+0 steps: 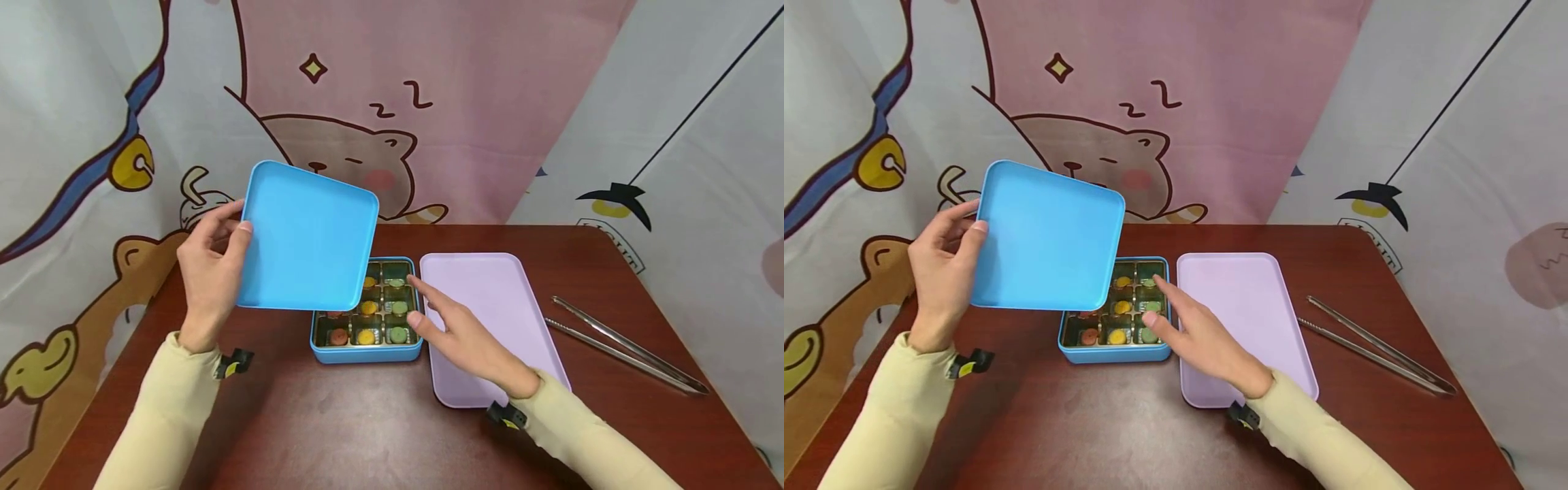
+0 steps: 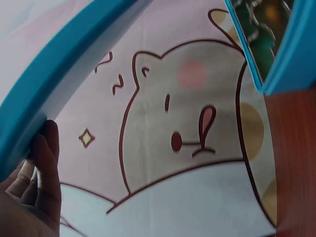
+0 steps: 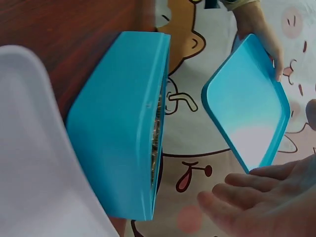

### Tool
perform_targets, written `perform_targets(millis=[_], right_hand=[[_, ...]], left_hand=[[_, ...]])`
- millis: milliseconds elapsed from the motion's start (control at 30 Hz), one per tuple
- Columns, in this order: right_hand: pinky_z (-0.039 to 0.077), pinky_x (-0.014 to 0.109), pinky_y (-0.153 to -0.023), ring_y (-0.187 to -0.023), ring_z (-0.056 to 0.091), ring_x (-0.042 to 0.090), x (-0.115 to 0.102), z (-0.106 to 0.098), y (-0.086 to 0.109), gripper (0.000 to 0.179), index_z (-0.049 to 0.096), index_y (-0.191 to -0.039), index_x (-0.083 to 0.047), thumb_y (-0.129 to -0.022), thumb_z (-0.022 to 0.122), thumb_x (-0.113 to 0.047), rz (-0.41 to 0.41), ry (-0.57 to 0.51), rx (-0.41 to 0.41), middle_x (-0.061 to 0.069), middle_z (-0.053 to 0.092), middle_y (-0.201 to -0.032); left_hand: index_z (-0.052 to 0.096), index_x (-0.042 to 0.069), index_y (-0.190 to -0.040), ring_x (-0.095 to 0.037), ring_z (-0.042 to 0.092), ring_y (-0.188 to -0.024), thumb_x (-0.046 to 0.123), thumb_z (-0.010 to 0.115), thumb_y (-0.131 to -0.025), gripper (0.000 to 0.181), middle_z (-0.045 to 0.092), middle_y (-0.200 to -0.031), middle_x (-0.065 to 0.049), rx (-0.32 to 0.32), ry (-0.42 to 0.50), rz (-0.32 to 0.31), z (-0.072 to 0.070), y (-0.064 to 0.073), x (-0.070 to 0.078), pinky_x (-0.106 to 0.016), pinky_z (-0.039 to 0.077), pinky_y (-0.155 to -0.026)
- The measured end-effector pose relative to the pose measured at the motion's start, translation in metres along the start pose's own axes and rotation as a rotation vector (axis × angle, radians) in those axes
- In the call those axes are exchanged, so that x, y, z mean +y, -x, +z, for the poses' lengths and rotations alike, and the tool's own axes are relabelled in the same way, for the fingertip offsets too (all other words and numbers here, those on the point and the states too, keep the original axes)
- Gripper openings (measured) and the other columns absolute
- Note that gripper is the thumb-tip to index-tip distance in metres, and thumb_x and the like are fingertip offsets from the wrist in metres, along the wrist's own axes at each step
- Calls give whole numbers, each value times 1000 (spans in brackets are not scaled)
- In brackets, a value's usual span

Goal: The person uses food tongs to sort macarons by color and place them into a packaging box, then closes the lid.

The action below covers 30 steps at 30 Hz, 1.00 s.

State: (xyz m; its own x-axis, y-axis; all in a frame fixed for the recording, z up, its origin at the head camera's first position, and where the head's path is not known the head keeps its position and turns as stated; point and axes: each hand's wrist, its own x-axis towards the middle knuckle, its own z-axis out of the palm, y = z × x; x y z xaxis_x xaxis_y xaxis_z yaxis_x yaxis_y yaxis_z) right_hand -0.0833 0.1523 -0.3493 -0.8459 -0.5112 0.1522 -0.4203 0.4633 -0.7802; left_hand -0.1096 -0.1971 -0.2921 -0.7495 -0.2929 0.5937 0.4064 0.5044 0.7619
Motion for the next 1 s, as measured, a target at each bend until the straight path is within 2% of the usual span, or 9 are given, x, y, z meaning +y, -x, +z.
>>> perform_targets(millis=[100,167,267,367,567,700,867,1000], right_hand=[[41,55,-113,-143,47,34,-1,-4,-10,67,34,-163,-10,-109,48,-49,39,-86,7,8,41,-163],[40,54,-114,-143,47,33,-2,-8,-17,66,33,-163,-9,-110,46,-47,69,-147,15,10,44,-161],[35,52,-118,-147,43,29,-1,-14,-30,65,31,-162,-4,-112,41,-44,108,-245,13,13,44,-160],[34,50,-119,-149,39,27,1,-22,-44,67,28,-162,0,-113,36,-45,154,-337,-3,15,43,-161],[36,49,-118,-148,41,33,8,-37,-68,76,24,-162,2,-111,34,-53,260,-517,-37,20,39,-161],[40,49,-115,-145,45,36,9,-44,-78,81,23,-164,-1,-109,32,-60,305,-589,-37,20,40,-161],[43,48,-113,-140,51,35,7,-49,-80,83,27,-163,-2,-107,33,-63,298,-647,-29,18,45,-158],[43,45,-112,-139,52,34,5,-50,-79,83,27,-163,-4,-106,34,-64,279,-671,-24,17,44,-159]], left_hand=[[73,8,-130,-9,66,-75,12,64,-101,31,69,-89,12,-4,41,7,14,0,2,-19,51,-71],[73,7,-130,-9,66,-73,11,64,-101,30,71,-88,4,-11,64,13,23,-1,2,-19,51,-69],[72,6,-130,-7,66,-72,10,63,-101,30,73,-90,-8,-19,87,26,35,-2,1,-18,51,-67],[71,5,-131,-6,65,-71,10,63,-102,31,73,-91,-15,-24,104,41,46,-3,1,-18,51,-67],[71,4,-131,-5,65,-68,8,63,-101,31,74,-90,-15,-28,135,71,64,-3,-1,-18,51,-64],[71,4,-131,-4,65,-68,8,63,-101,31,75,-90,-15,-35,140,91,72,-2,-3,-18,52,-63],[71,5,-131,-9,67,-68,11,64,-101,31,76,-91,-14,-31,129,104,77,-1,-5,-17,51,-62],[68,5,-136,-20,70,-72,15,63,-103,35,76,-98,-16,-35,52,127,78,0,-9,-19,53,-64]])
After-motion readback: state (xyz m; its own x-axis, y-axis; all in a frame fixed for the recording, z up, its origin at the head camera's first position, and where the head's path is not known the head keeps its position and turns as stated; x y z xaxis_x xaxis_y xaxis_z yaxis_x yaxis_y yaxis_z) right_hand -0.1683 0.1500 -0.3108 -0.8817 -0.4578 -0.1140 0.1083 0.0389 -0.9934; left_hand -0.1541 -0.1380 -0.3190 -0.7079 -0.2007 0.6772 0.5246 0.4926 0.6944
